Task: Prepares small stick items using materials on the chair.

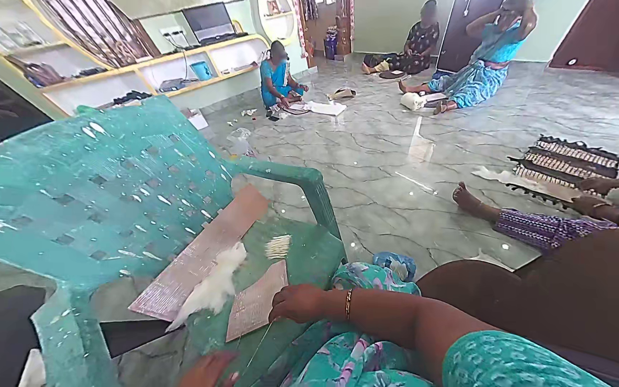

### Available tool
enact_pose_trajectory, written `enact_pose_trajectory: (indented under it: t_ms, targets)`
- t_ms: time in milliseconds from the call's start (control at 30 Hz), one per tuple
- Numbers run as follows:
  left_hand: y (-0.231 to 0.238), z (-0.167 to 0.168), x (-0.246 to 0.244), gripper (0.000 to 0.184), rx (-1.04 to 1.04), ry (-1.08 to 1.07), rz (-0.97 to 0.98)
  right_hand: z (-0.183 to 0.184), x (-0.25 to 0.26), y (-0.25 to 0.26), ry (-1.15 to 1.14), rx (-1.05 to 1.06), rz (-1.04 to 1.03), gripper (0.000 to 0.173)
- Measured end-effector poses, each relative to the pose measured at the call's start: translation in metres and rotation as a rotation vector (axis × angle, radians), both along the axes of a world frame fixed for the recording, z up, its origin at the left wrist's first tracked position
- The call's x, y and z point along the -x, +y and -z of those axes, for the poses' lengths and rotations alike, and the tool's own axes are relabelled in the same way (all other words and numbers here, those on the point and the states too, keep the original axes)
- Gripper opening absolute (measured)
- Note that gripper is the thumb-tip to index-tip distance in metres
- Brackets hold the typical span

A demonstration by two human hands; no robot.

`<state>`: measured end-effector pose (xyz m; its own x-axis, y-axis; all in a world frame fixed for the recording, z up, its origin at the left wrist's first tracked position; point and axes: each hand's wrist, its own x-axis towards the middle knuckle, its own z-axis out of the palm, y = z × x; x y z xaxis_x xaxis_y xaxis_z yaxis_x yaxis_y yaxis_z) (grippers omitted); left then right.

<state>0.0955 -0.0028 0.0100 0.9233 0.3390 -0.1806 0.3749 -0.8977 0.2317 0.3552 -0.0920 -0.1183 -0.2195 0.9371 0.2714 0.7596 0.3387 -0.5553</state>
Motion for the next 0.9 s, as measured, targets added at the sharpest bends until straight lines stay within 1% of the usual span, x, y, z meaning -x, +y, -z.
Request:
enact_pose_trajectory:
  t_ms: [33, 100, 200, 267, 367, 467, 567, 633, 767, 900]
  targets:
    - [0.004, 0.017, -0.008, 0.036, 0.011, -0.086, 0.011, 0.002, 0.002, 0.0, 0.003, -0.029, -0.001, 0.024]
    - [0.009, 0.049, -0.023, 0.038, 0.074, -0.181, -0.029, 0.006, 0.006, 0.002, 0.015, -0.092, 0.003, 0.023]
    - [0.006, 0.076, -0.035, 0.037, 0.201, -0.163, -0.154, 0.011, 0.01, 0.004, 0.045, -0.119, -0.008, 0.023]
    - [0.004, 0.087, -0.035, 0.035, 0.217, -0.171, -0.214, 0.011, 0.011, 0.004, 0.081, -0.096, -0.01, 0.023]
    - [0.0, 0.092, -0.034, 0.031, 0.223, -0.188, -0.285, 0.003, 0.011, 0.002, 0.123, 0.033, 0.018, 0.023]
    - [-0.004, 0.092, -0.03, 0.037, 0.324, -0.125, -0.36, 0.001, 0.014, 0.007, 0.145, 0.111, 0.055, 0.024]
    - [-0.005, 0.095, -0.026, 0.04, 0.413, -0.072, -0.41, 0.006, 0.011, 0.013, 0.146, 0.052, 0.059, 0.023]
    - [-0.005, 0.096, -0.025, 0.039, 0.446, -0.065, -0.428, 0.01, 0.009, 0.014, 0.151, 0.007, 0.078, 0.022]
    - [-0.003, 0.1, -0.021, 0.038, 0.524, -0.157, -0.498, 0.0, 0.001, 0.017, 0.113, 0.037, 0.183, 0.022]
    - [-0.001, 0.108, -0.02, 0.038, 0.555, -0.289, -0.555, -0.017, -0.019, 0.035, 0.062, 0.015, 0.369, 0.02]
